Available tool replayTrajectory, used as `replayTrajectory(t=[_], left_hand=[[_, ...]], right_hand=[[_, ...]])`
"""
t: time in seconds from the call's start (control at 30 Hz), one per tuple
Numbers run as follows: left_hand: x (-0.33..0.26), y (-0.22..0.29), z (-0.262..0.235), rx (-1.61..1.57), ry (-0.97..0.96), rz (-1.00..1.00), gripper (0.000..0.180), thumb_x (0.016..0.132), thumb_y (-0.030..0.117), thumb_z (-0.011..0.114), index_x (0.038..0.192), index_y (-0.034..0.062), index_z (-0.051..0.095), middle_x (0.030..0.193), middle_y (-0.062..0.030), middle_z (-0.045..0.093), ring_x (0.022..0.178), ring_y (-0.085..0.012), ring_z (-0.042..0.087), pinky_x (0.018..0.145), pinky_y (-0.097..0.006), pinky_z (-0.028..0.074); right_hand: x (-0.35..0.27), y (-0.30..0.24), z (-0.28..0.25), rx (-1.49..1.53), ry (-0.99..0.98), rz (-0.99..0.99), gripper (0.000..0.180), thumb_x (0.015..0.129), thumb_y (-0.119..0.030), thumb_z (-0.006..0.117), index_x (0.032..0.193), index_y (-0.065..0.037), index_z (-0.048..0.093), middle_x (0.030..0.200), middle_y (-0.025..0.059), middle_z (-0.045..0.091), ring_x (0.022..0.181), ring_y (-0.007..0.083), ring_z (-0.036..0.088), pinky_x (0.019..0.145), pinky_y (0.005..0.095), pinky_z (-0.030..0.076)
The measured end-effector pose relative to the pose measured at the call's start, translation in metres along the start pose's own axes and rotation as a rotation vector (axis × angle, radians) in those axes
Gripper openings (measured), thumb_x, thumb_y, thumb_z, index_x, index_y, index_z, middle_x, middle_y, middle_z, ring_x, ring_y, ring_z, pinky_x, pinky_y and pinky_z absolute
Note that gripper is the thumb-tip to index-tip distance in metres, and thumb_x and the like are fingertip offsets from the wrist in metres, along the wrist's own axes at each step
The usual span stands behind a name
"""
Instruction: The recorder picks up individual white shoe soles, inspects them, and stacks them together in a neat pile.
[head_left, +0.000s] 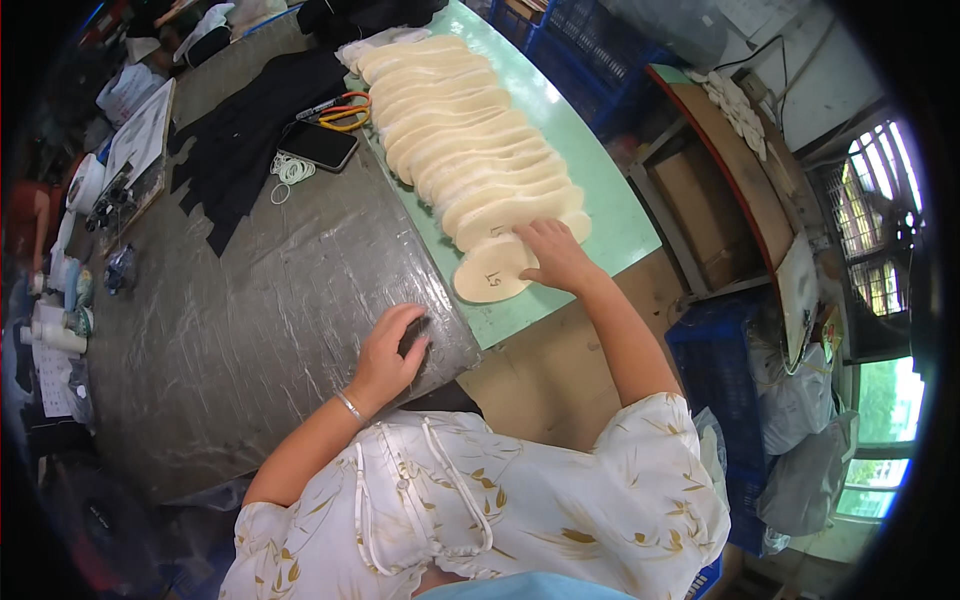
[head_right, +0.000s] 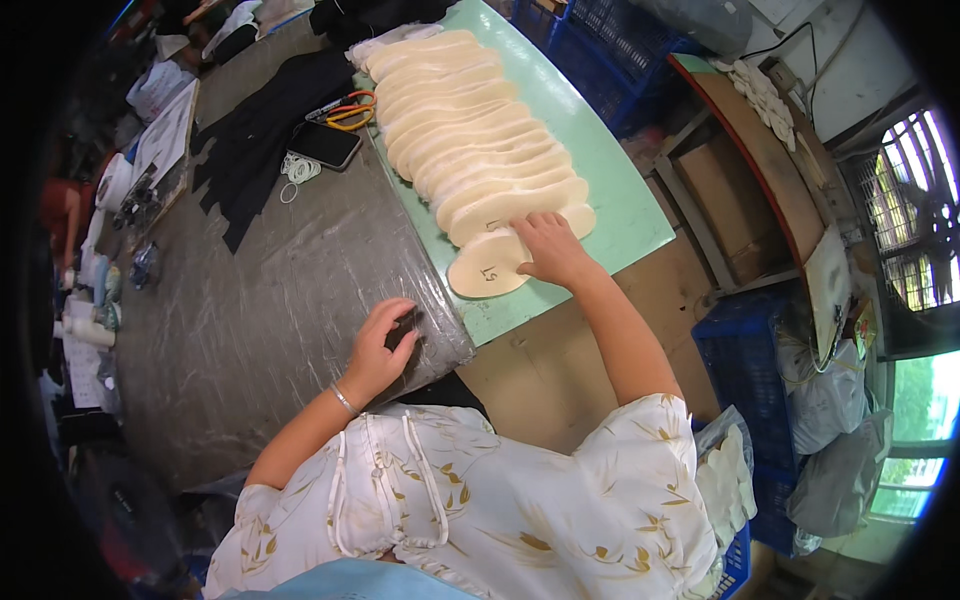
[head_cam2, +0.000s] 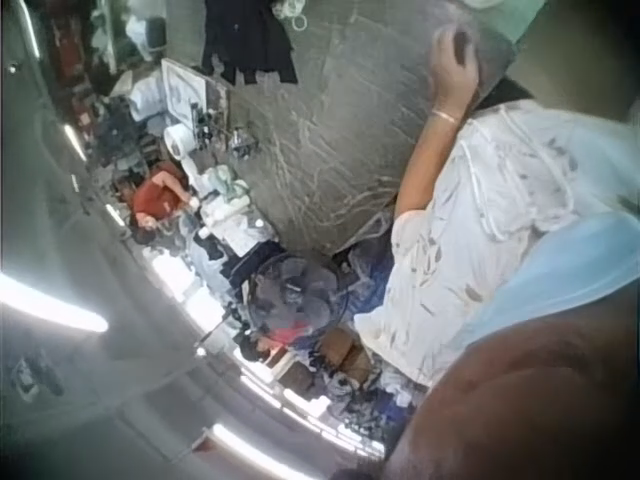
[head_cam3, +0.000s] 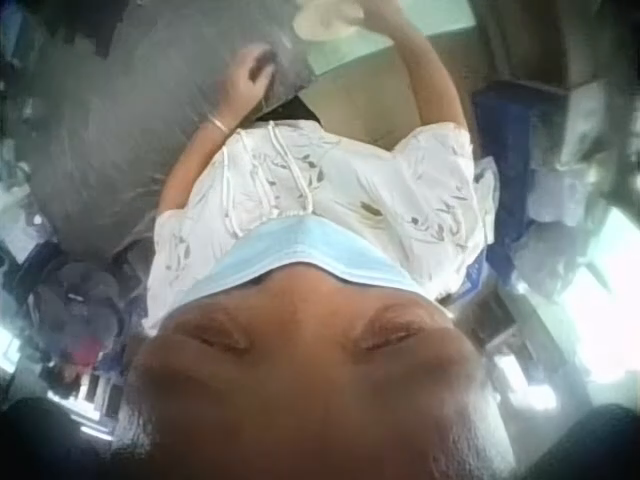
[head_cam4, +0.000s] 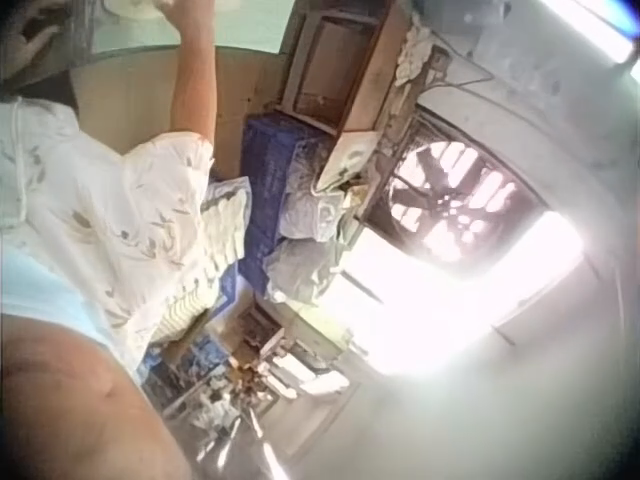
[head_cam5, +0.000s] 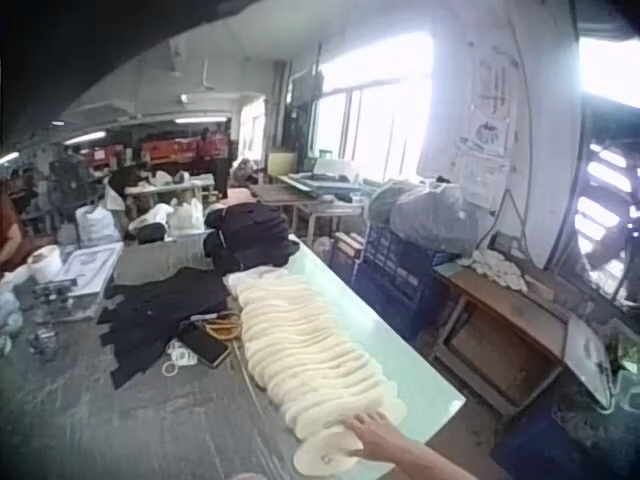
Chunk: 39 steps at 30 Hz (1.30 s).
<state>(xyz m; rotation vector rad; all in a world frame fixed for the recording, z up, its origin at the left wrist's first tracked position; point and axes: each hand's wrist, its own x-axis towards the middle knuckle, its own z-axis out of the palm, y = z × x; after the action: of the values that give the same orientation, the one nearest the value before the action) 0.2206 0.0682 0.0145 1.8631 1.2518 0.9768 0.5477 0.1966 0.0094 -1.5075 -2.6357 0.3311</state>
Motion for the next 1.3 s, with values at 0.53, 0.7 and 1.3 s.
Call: replayTrajectory(t=[0.53,0.7,1.3], left_hand=[[-0.075,-0.019,-0.028,0.298,0.179,-0.045,0.040,0.085,0.002,0.066,0.124,0.0006,0.059,0.128,-0.0181,0.058,0.117,-0.0349,0.058,0.101,-0.039,0.045],[-0.113,-0.046,-0.040,0.432,0.186,-0.074,0.051,0.088,0.004,0.064,0.136,-0.0026,0.050,0.140,-0.0231,0.049,0.129,-0.0377,0.048,0.108,-0.045,0.038],[-0.103,-0.022,-0.036,0.433,0.221,-0.035,0.064,0.075,0.021,0.075,0.131,0.0000,0.052,0.138,-0.0208,0.052,0.132,-0.0404,0.046,0.112,-0.053,0.032]], right_hand=[[0.029,0.029,-0.001,0.013,0.011,0.207,0.098,0.080,-0.016,0.076,0.159,-0.019,0.018,0.165,0.0149,0.018,0.151,0.0352,0.019,0.120,0.0582,0.019],[0.036,-0.030,0.055,0.145,0.574,0.303,0.078,0.079,-0.005,0.056,0.152,0.001,0.029,0.160,0.0236,0.023,0.149,0.0413,0.020,0.119,0.0608,0.015],[0.043,-0.001,0.083,0.013,0.714,0.228,0.077,0.076,-0.015,0.048,0.152,-0.007,0.036,0.160,0.0171,0.029,0.149,0.0386,0.024,0.119,0.0603,0.011]])
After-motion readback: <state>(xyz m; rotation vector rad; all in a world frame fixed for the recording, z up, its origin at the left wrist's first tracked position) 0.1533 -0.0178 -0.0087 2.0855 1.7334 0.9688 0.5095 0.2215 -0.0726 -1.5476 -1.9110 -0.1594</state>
